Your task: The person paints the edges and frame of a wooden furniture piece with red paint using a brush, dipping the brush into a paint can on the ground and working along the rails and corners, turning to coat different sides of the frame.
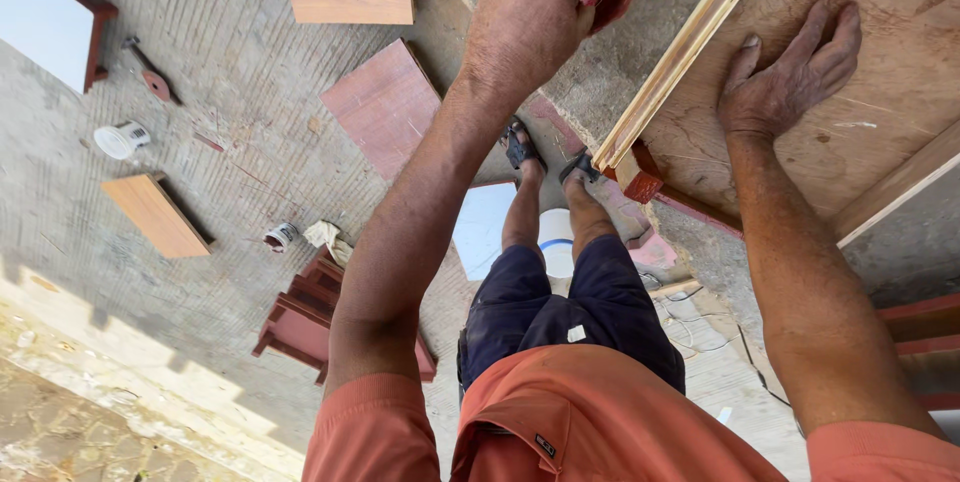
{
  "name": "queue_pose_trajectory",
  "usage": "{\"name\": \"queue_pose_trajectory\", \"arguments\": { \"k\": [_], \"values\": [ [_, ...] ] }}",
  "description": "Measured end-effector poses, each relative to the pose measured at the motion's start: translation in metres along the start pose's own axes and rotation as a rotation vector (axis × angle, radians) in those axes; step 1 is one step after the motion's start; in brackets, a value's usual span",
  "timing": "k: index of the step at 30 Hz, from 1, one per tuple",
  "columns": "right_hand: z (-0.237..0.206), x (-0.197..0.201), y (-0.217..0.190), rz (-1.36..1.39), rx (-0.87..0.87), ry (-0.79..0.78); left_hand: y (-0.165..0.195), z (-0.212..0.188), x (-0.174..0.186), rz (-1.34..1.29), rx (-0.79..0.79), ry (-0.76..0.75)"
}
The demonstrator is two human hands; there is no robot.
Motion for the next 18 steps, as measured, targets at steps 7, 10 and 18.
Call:
{"name": "queue_pose_trajectory", "arguments": {
  "k": [7, 10, 18],
  "values": [
    [0.0, -0.005, 0.005, -0.029, 0.03, 0.021, -0.013, -0.005, -0.039, -0.003, -0.038, -0.072],
    [-0.001, -0.006, 0.009, -0.017, 0.016, 0.001, -0.015, -0.008, -0.026, -0.003, -0.054, 0.093],
    [0.0, -0.004, 0.005, -0.008, 0.036, 0.005, -0.009, -0.001, -0.031, 0.251, -0.056, 0.037]
  ]
}}
Point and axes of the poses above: each hand's wrist, its own z-axis towards the middle knuckle, its own x-axis out of the back of the hand, y = z × x, the point moved 6 cm from there along z, towards the middle knuckle, and after that the axes turned 13 degrees about z, right-handed, at the moved point
